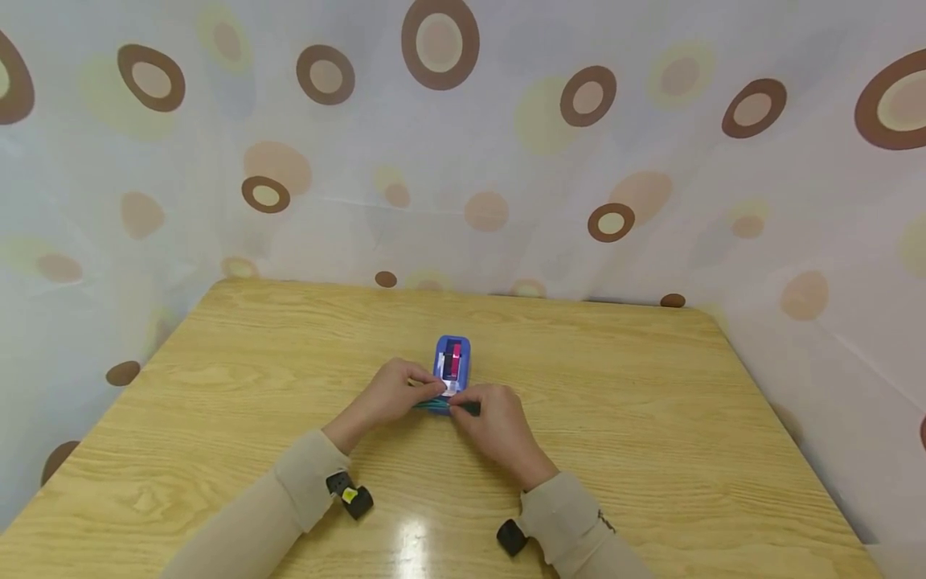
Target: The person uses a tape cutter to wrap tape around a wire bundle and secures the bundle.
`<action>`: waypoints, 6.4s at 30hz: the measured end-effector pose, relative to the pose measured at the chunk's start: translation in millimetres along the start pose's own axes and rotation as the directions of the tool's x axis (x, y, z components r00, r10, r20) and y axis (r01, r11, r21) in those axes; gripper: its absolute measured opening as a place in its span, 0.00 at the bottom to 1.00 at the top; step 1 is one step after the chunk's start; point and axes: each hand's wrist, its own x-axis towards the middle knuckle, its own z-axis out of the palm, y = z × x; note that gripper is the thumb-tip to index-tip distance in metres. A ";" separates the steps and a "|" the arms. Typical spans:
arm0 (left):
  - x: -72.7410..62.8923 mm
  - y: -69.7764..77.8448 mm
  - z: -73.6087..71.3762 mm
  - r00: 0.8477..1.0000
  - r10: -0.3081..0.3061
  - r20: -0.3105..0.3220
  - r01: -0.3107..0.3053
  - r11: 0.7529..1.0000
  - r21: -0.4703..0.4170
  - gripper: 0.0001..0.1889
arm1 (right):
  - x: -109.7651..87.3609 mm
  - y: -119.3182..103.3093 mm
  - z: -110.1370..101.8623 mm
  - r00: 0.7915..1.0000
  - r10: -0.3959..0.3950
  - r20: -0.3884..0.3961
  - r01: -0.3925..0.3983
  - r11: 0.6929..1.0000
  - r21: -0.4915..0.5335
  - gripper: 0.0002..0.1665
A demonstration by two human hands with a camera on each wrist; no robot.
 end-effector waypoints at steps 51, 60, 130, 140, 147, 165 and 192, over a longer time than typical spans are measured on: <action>-22.8 28.5 -14.8 1.000 -0.029 0.002 0.029 0.999 -0.044 0.11 | -8.4 -23.4 -22.2 0.997 -0.073 0.024 0.073 0.997 -0.017 0.06; -29.1 39.1 -15.9 0.999 0.005 0.039 -0.003 0.999 -0.043 0.10 | -8.7 -27.3 -31.1 0.993 -0.121 -0.001 0.120 0.991 -0.064 0.05; -68.1 106.1 -45.2 0.842 0.497 -0.208 -0.518 0.853 -0.057 0.07 | -23.0 -104.3 -89.7 0.793 -0.545 -0.274 0.508 0.838 -0.197 0.13; -62.6 101.7 -45.6 0.645 0.728 -0.233 -0.712 0.683 0.163 0.04 | -23.9 -104.7 -90.5 0.806 -0.534 -0.256 0.519 0.845 -0.128 0.13; -59.0 99.2 -47.7 0.439 0.883 -0.168 -0.778 0.467 0.421 0.04 | -26.1 -104.6 -91.3 0.837 -0.494 -0.234 0.498 0.866 -0.048 0.13; -60.2 99.0 -45.8 0.531 0.814 -0.235 -0.779 0.578 0.244 0.02 | -25.6 -106.0 -88.7 0.798 -0.536 -0.276 0.537 0.840 -0.077 0.13; -72.8 114.5 -52.7 0.986 0.159 -0.043 -0.164 0.951 -0.263 0.08 | -24.9 -98.4 -78.7 0.776 -0.571 -0.270 0.532 0.821 -0.208 0.06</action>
